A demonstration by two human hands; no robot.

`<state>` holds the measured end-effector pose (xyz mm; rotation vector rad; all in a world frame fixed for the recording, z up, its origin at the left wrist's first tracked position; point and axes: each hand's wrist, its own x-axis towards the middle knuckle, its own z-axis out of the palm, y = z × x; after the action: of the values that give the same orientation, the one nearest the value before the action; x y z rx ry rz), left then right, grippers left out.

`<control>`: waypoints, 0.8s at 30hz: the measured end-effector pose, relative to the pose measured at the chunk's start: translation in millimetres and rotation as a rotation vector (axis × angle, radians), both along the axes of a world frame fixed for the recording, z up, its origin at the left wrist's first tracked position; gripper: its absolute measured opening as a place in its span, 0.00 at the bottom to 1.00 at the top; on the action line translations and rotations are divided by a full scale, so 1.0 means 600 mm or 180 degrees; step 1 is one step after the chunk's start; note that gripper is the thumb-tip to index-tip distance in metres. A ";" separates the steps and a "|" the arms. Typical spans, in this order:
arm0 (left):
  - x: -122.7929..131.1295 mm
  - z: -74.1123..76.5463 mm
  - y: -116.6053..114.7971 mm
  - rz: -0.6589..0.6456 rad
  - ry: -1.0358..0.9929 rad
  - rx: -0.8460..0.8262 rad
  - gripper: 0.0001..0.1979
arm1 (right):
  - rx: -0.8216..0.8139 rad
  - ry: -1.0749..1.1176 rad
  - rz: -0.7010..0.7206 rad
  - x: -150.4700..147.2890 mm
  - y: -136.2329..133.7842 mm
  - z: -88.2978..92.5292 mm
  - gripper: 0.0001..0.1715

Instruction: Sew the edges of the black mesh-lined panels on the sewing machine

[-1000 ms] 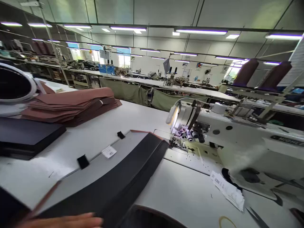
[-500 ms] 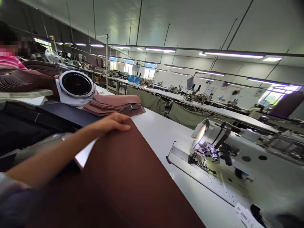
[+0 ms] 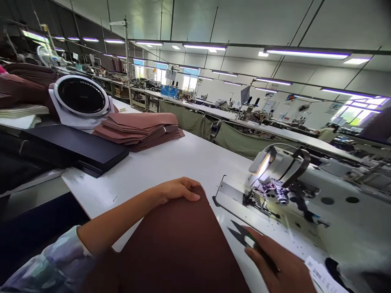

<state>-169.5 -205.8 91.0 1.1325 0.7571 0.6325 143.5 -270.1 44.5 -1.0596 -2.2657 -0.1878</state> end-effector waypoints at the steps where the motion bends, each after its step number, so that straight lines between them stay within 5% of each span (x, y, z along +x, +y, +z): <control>1: 0.004 -0.001 0.002 -0.0013 -0.0064 -0.0055 0.15 | -0.0018 0.0043 0.0149 -0.024 0.011 -0.003 0.19; 7: 0.016 -0.016 0.013 -0.0193 -0.0203 -0.0443 0.16 | -0.0199 0.0281 0.0275 -0.094 0.037 -0.033 0.21; 24: 0.017 -0.057 0.025 -0.0157 -0.0466 -0.0630 0.19 | -0.0396 0.0687 -0.0051 -0.105 0.023 -0.039 0.20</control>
<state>-159.5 -190.8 57.1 0.9107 0.6491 0.5789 80.6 -256.2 21.2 -1.1059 -2.0963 0.0600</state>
